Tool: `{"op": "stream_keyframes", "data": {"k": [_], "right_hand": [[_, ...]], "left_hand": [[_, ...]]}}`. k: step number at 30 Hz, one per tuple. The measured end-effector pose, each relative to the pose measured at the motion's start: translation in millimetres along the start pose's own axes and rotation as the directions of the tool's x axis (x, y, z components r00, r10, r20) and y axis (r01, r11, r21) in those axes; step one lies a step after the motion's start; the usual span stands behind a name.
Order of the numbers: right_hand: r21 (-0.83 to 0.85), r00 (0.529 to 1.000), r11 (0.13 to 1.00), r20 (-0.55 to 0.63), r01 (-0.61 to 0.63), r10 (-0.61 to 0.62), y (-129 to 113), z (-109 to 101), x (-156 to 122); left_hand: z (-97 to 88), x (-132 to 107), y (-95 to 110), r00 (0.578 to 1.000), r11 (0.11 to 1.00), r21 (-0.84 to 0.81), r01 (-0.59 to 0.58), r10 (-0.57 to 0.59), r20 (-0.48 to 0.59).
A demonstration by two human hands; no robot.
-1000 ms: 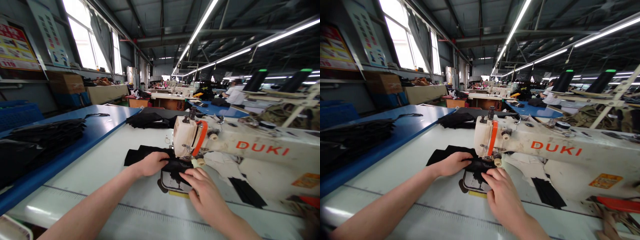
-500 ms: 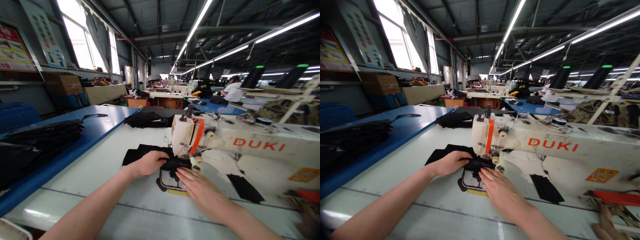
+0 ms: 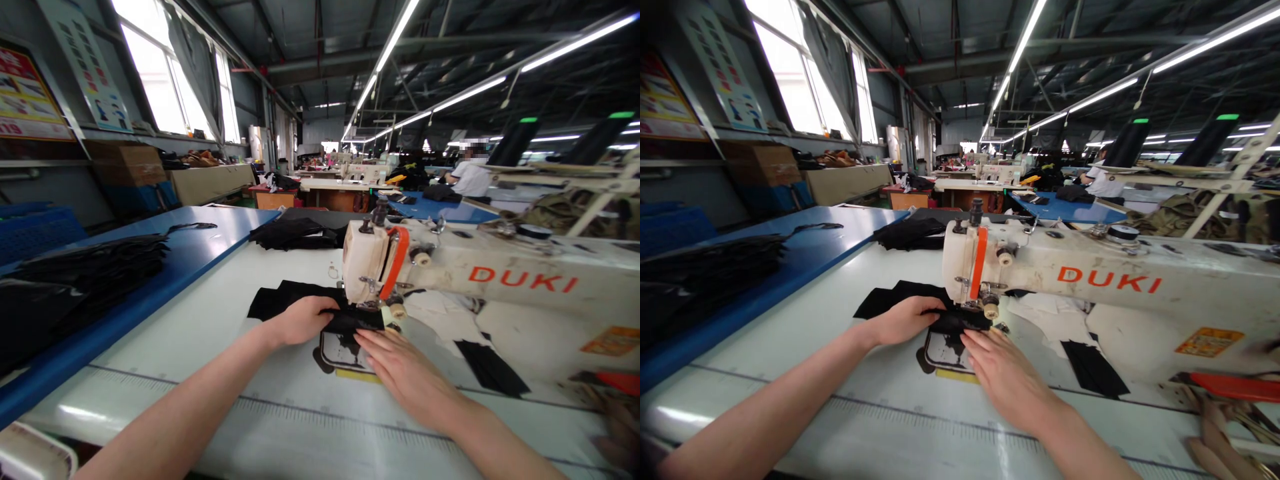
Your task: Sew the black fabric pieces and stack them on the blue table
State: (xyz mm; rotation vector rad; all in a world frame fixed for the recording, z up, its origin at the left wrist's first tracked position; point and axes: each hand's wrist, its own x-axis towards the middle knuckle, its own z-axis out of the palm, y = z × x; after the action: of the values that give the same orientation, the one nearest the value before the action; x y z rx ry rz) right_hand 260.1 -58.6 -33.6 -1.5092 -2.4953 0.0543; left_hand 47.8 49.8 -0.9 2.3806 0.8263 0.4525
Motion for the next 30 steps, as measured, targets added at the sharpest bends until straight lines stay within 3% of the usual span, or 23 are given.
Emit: {"op": "stream_keyframes", "data": {"k": [19, 30], "right_hand": [[0.040, 1.000, 0.999, -0.029, -0.001, 0.002, -3, -1, -1], [0.010, 1.000, 1.000, 0.006, 0.012, -0.012, -1, 0, -2]], "left_hand": [[3.2, -4, 3, 0.999, 1.000, -0.014, 0.023, -0.023, 0.042], [10.8, -6, -5, 0.998, 0.995, -0.086, -0.058, 0.060, 0.018]]}}
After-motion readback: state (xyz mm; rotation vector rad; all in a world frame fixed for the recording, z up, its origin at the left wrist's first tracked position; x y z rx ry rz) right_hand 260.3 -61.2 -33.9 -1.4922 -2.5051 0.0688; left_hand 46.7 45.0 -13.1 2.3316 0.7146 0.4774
